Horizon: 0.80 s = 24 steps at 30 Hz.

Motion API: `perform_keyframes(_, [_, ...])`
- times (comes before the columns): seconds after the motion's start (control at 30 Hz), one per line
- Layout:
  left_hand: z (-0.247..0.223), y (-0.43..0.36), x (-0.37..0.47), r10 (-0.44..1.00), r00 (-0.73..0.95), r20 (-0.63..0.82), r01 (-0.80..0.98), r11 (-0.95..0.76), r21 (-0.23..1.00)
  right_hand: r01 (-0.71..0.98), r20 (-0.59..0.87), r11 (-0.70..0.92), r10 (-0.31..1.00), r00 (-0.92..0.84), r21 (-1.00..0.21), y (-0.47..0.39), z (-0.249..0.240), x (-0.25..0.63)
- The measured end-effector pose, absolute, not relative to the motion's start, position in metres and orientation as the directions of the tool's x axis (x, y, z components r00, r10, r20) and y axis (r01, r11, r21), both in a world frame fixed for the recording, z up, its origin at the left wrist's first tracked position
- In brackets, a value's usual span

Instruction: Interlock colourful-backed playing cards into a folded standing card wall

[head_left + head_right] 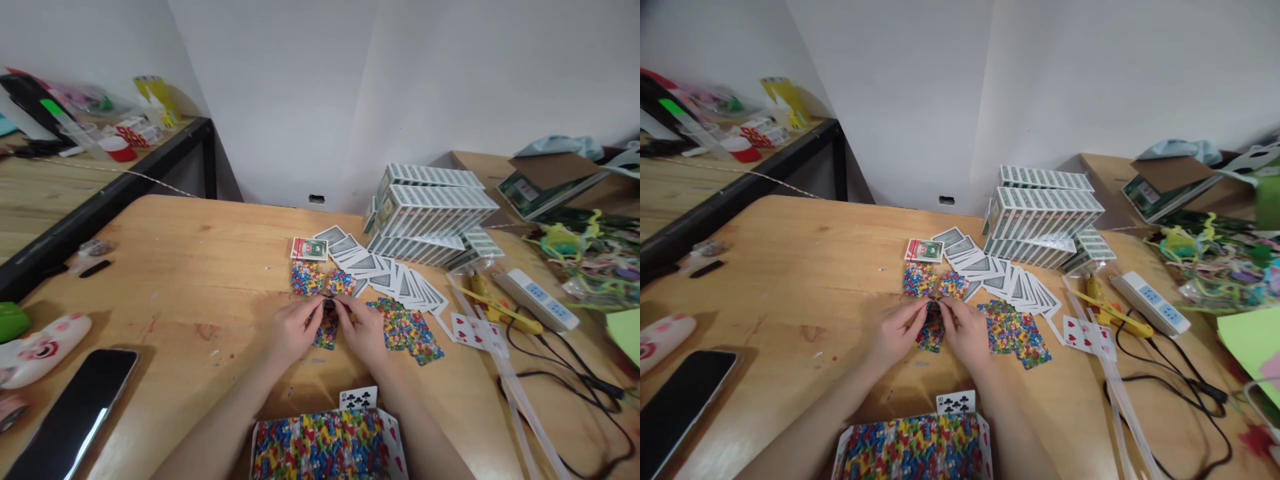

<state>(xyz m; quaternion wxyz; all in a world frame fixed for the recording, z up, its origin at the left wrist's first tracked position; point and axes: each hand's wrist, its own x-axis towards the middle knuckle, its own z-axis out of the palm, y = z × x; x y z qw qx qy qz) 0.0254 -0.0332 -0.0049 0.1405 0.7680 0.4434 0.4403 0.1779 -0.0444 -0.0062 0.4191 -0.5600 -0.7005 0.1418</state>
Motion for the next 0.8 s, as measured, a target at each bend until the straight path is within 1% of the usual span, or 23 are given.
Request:
perform_keyframes(0.43, [-0.004, -0.0323, 0.0252, 0.81, 0.225, 0.542, 0.579, -0.559, 0.594, 0.699, 0.42, 0.33, 0.906, -0.046, -0.635, -0.048, -0.0042, 0.1798])
perform_keyframes(0.67, [-0.0051, -0.0332, 0.0256, 0.813, 0.219, 0.54, 0.581, -0.553, 0.598, 0.751, 0.42, 0.322, 0.905, -0.066, -0.576, -0.049, -0.0055, 0.1808])
perform_keyframes(0.8, [-0.0063, -0.0325, 0.0256, 0.822, 0.214, 0.528, 0.58, -0.542, 0.609, 0.753, 0.396, 0.29, 0.917, -0.043, -0.59, -0.0486, -0.0091, 0.1813])
